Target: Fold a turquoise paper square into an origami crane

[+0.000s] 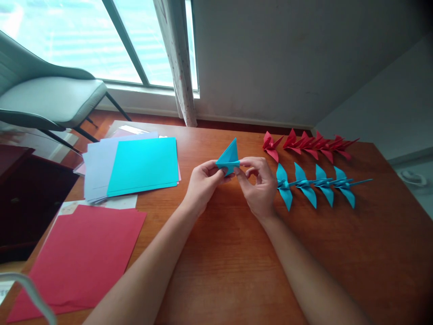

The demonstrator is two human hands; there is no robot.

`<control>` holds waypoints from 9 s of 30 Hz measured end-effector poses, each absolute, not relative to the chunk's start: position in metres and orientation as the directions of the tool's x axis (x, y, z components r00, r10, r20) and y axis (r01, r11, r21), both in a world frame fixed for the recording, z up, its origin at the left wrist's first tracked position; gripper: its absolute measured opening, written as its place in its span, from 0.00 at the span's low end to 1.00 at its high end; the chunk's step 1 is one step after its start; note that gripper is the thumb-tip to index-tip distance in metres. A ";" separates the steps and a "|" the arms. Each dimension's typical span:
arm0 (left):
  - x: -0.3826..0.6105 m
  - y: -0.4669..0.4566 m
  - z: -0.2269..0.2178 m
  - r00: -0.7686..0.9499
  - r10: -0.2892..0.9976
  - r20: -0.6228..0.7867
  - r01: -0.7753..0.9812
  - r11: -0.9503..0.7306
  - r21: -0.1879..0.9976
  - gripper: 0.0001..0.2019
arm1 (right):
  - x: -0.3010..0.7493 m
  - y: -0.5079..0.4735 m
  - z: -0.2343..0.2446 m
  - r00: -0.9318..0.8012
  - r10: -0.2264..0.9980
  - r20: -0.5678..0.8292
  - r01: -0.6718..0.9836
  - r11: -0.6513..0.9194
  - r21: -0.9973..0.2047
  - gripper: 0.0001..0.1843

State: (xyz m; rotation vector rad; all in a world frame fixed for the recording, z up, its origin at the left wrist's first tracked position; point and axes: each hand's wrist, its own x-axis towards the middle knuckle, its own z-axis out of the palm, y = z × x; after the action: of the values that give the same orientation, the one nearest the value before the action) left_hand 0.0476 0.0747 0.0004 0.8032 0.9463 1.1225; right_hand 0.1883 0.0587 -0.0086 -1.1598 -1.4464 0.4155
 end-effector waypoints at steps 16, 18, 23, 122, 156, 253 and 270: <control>0.042 0.077 -0.007 0.123 0.973 -0.195 -0.389 0.228 0.893 0.16 | 0.188 0.059 -0.005 -0.158 0.749 0.644 0.429 0.639 -0.638 0.18; 0.042 0.077 -0.006 0.135 0.971 -0.198 -0.407 0.237 0.882 0.14 | 0.188 0.059 -0.008 -0.176 0.755 0.632 0.428 0.637 -0.642 0.22; 0.041 0.079 -0.003 0.157 0.959 -0.235 -0.485 0.282 0.828 0.09 | 0.190 0.059 -0.014 -0.193 0.770 0.609 0.470 0.617 -0.631 0.34; 0.049 0.071 0.002 0.221 0.965 -0.142 -0.150 0.177 0.973 0.16 | 0.192 0.069 -0.013 0.214 0.976 -0.029 -0.127 -0.001 -0.992 0.24; 0.048 0.074 -0.002 0.199 0.971 -0.131 -0.194 0.170 0.966 0.20 | 0.196 0.077 -0.015 0.477 0.878 -0.051 -0.176 0.038 -0.984 0.29; 0.056 0.070 -0.007 0.258 0.955 -0.147 -0.331 0.230 0.915 0.10 | 0.191 0.068 -0.013 0.364 0.864 0.347 0.294 0.247 -0.923 0.10; 0.057 0.068 -0.013 0.278 0.960 0.024 0.077 -0.047 0.996 0.05 | 0.190 0.067 -0.010 0.444 0.808 0.387 0.293 0.277 -0.915 0.17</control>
State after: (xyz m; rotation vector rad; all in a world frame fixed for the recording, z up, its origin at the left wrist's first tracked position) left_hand 0.0565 0.0675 -0.0128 1.4151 1.0399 0.9841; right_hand 0.1904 0.0666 -0.0102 -1.2937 -1.1124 0.4648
